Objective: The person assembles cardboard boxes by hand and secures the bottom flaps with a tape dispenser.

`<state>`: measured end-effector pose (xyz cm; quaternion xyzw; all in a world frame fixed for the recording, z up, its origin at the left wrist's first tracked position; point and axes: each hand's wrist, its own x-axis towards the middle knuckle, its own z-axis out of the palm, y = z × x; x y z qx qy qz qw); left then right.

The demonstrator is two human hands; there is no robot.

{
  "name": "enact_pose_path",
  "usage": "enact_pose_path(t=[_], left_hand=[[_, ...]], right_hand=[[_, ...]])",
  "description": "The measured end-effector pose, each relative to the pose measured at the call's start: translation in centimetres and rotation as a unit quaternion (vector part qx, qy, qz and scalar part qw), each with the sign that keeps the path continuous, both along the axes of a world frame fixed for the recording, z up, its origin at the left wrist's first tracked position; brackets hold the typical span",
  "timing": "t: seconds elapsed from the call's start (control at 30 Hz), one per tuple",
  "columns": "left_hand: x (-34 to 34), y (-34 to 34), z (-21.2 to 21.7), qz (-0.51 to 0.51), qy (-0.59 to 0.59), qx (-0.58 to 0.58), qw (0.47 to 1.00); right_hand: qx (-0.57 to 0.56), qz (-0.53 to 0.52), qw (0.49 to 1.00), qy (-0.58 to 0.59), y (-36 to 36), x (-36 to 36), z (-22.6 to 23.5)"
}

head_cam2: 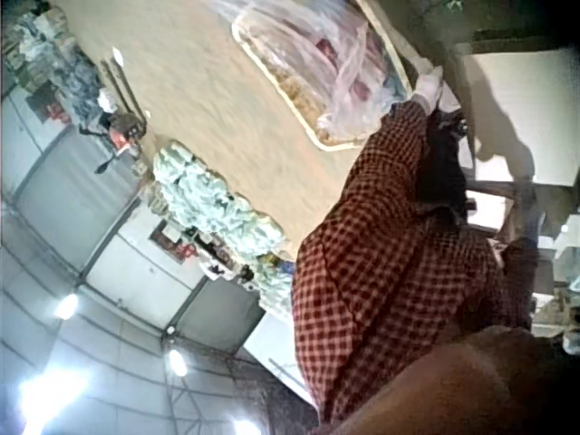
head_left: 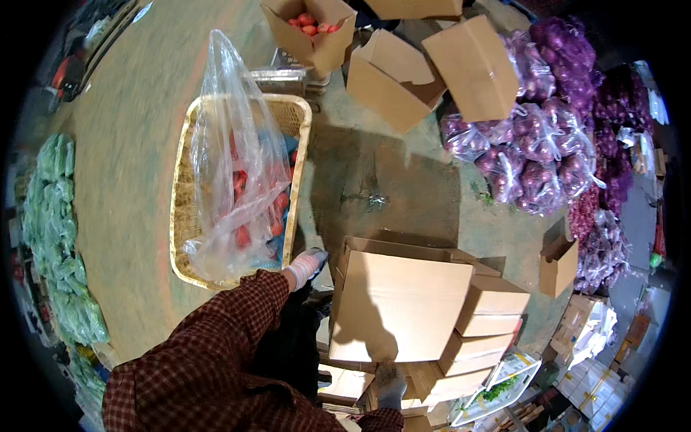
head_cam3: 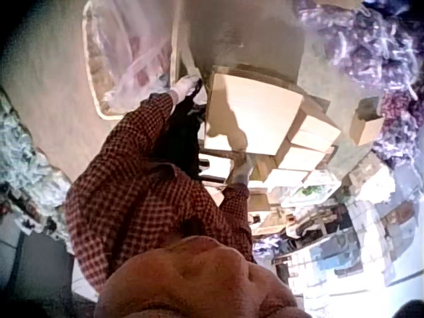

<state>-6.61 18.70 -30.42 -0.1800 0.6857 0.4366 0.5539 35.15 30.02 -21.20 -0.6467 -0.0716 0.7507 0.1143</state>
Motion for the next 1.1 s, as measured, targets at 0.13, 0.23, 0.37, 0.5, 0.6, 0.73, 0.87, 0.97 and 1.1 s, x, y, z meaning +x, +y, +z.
enact_pose_path(t=[0.13,0.23,0.37,0.5,0.6,0.73,0.87,0.97,1.1], left_hand=[[-2.6,2.0,-8.1,-0.032,0.055,0.025,0.998],[-4.0,4.8,-10.9,-0.025,0.064,0.073,0.995],[-4.3,7.4,-15.8,-0.106,-0.015,0.081,0.991],[-2.5,6.7,-20.6,-0.230,-0.025,0.100,0.968],[-0.4,4.1,-22.9,-0.269,-0.048,0.075,0.959],[2.9,-0.6,-23.5,-0.290,-0.096,0.035,0.951],[3.5,-1.9,-23.4,-0.261,-0.117,0.013,0.958],[2.0,-0.4,-23.6,-0.208,-0.108,0.008,0.972],[-1.8,4.1,-23.3,-0.111,-0.073,0.028,0.991]], right_hand=[[0.026,-0.033,0.997,-0.065,-2.0,-3.7,-5.3],[-0.035,-0.072,0.997,0.016,-2.7,-1.5,-11.9],[-0.065,-0.102,0.993,0.008,-4.3,-2.0,-19.8],[-0.087,-0.122,0.989,0.014,-5.9,-3.7,-25.9],[-0.092,-0.128,0.987,0.024,-6.4,-5.6,-29.7],[-0.086,-0.139,0.986,0.040,-6.0,-8.2,-33.0],[-0.074,-0.134,0.987,0.054,-4.3,-11.0,-34.3],[-0.059,-0.122,0.989,0.065,-2.7,-13.3,-34.8],[-0.034,-0.107,0.990,0.086,0.0,-16.8,-34.8]])
